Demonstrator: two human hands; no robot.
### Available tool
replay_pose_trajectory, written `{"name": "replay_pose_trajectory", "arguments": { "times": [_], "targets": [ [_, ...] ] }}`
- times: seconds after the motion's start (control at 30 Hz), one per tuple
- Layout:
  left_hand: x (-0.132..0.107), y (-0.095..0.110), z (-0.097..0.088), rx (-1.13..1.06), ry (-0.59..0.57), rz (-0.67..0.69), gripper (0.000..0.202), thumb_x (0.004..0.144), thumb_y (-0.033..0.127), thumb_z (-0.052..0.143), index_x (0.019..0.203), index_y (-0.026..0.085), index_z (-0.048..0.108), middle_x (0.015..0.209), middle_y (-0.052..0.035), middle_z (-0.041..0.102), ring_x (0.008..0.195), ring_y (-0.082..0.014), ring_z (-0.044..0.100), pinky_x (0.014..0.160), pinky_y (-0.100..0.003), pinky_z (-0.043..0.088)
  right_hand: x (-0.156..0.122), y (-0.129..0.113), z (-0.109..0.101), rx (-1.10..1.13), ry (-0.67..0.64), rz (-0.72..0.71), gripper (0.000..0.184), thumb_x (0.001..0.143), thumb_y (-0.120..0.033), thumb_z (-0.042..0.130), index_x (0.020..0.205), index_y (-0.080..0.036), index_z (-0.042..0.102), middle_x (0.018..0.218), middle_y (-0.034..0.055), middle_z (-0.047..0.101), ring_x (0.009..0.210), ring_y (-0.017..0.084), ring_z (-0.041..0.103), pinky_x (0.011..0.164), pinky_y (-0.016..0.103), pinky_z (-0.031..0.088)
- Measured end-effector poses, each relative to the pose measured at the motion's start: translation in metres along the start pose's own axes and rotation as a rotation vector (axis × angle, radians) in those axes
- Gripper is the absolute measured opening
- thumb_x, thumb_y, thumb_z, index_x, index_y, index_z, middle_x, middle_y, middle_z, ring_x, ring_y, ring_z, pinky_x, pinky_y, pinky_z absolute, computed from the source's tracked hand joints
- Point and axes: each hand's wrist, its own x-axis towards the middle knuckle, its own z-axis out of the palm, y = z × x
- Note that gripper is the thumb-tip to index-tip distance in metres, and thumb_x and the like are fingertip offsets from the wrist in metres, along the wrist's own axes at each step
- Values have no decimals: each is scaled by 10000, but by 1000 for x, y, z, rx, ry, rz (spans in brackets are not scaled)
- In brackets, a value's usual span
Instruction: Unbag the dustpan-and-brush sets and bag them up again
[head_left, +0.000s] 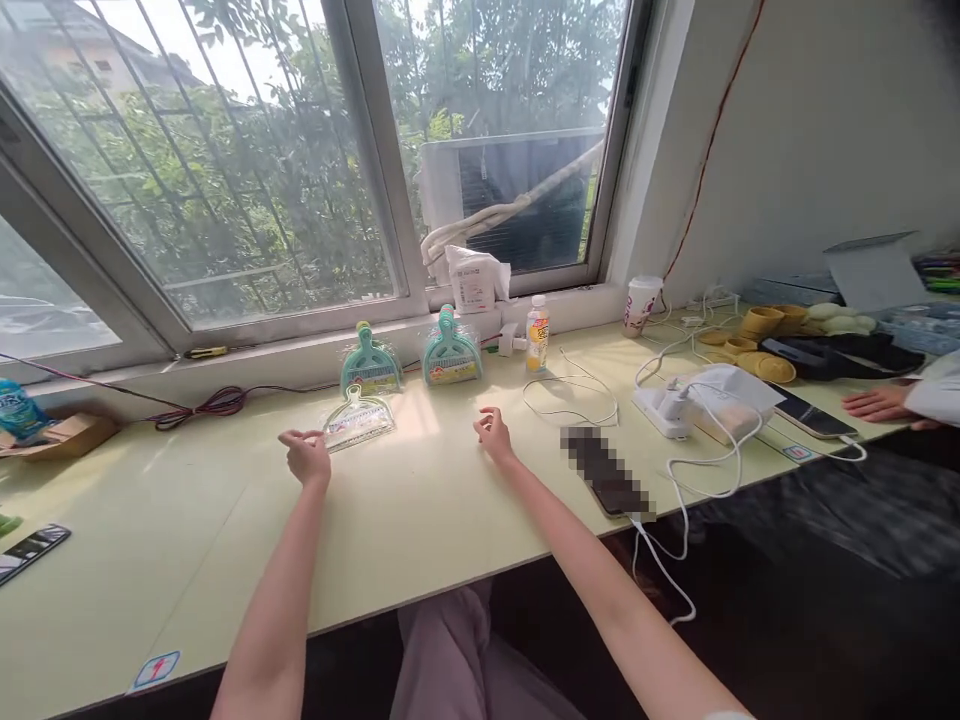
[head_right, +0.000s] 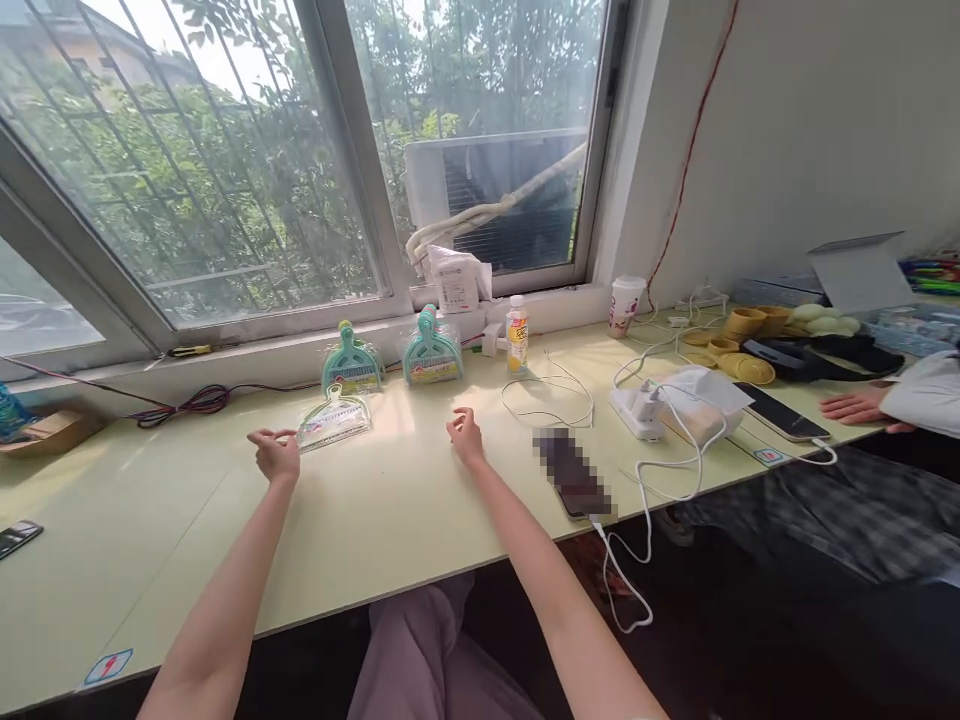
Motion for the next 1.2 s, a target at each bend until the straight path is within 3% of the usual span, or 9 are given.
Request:
{"name": "replay_pose_trajectory", "arguments": {
  "times": [0.27,0.43,0.63,0.73,0.8,0.87,0.93,1.07,1.2],
  "targets": [
    [10,1,14,146,-82,232,323,796,127,548,1084,219,432,946,-26,695,910,-227,624,731,-312,442,16,0,-2,-188,-64,63,251,816,-257,540,1054,-274,465,863,-74,634,529,84,577,605,245,426],
    [6,10,22,132,-56,222,339,786,158,567,1105,208,461,943,-33,696,914,-223,610,779,-328,450,18,-2,-3,-212,-88,88,262,836,-258,537,1085,-278,459,920,-66,658,537,84,584,600,246,425],
    [16,5,35,152,-75,236,130,787,255,619,894,201,568,892,-58,691,958,-251,593,840,-376,459,19,-5,-3,-269,-95,105,244,842,-271,537,1079,-282,475,932,-69,671,565,90,592,644,256,418],
    [20,1,41,172,-128,213,90,792,216,588,881,203,593,883,-66,691,1014,-271,574,843,-388,466,19,-7,-5,-289,-109,104,232,851,-278,522,1079,-281,479,953,-66,672,556,90,582,648,260,418],
    [18,-1,45,214,-124,211,157,805,147,517,911,195,622,951,-93,688,1109,-289,536,892,-424,452,18,-8,-5,-295,-119,98,234,856,-279,517,1087,-279,478,959,-65,673,543,88,575,655,264,418],
    [15,-3,49,273,-99,255,248,822,137,479,1000,190,643,1145,-124,650,1253,-312,444,1003,-505,374,18,-10,-5,-303,-117,98,233,857,-277,523,1087,-278,483,958,-63,675,547,90,576,666,267,418],
    [11,-6,53,323,-191,318,315,850,199,482,1132,189,622,1325,-147,561,1345,-330,356,1083,-590,244,17,-11,-5,-313,-116,106,220,858,-274,528,1075,-280,495,963,-60,680,570,96,585,670,267,417],
    [5,-7,57,387,-528,354,412,909,323,420,1270,179,557,1451,-164,458,1375,-339,344,1100,-655,116,16,-13,-5,-342,-133,98,197,859,-267,530,1055,-285,526,961,-54,686,646,115,602,678,266,413],
    [-18,2,44,416,-565,431,422,919,371,402,1267,207,575,1464,-144,449,1364,-346,367,1087,-685,80,13,-13,-1,-418,-117,29,171,883,-243,500,1034,-266,576,943,-17,686,801,151,618,747,285,432]
  ]
}}
